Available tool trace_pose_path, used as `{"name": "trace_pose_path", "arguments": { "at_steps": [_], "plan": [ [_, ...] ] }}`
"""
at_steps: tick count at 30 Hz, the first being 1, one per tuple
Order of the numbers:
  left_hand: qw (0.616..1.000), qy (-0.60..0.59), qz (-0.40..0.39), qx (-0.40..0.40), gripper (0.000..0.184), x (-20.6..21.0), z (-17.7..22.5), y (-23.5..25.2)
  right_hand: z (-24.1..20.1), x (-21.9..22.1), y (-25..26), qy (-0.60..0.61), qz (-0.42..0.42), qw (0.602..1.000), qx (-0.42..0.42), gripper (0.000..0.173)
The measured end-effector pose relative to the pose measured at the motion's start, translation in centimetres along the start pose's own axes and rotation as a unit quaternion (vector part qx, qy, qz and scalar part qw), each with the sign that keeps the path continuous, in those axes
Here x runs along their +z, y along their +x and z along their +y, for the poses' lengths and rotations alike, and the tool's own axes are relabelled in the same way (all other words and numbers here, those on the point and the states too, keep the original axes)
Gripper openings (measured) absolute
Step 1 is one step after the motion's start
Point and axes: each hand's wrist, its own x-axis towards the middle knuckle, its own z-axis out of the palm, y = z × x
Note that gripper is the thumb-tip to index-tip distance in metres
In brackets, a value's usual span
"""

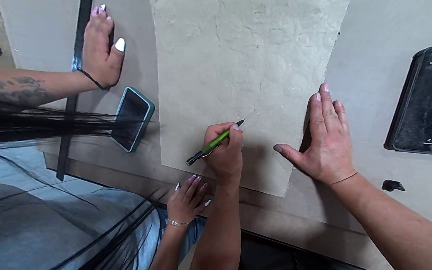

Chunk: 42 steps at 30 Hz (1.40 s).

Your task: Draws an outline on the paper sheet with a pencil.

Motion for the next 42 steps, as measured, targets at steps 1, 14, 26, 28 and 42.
{"name": "trace_pose_path", "arguments": {
  "at_steps": [1, 14, 26, 28, 42],
  "plan": [
    [1.000, -0.004, 0.002, 0.002, 0.014, 0.0, -0.1, 0.0, 0.0, 0.0, 0.0, -0.003, -0.001, 1.000, 0.001, 0.124],
    [1.000, -0.003, -0.003, 0.015, 0.014, 0.1, 0.1, 0.4, 0.1, 0.0, 0.0, 0.002, 0.007, 1.000, 0.001, 0.123],
    [0.997, -0.005, 0.060, 0.055, 0.008, 1.4, -1.9, 2.5, 0.1, 0.0, 0.1, 0.000, 0.011, 1.000, -0.003, 0.122],
    [0.994, -0.012, 0.083, 0.076, 0.005, 2.1, -2.5, 3.9, 0.1, 0.1, 0.1, -0.001, 0.008, 1.000, -0.002, 0.123],
    [0.992, -0.033, 0.068, 0.100, 0.005, 4.7, -1.5, 4.7, 0.0, 0.0, 0.1, -0.003, 0.007, 1.000, -0.001, 0.122]
  ]
}}
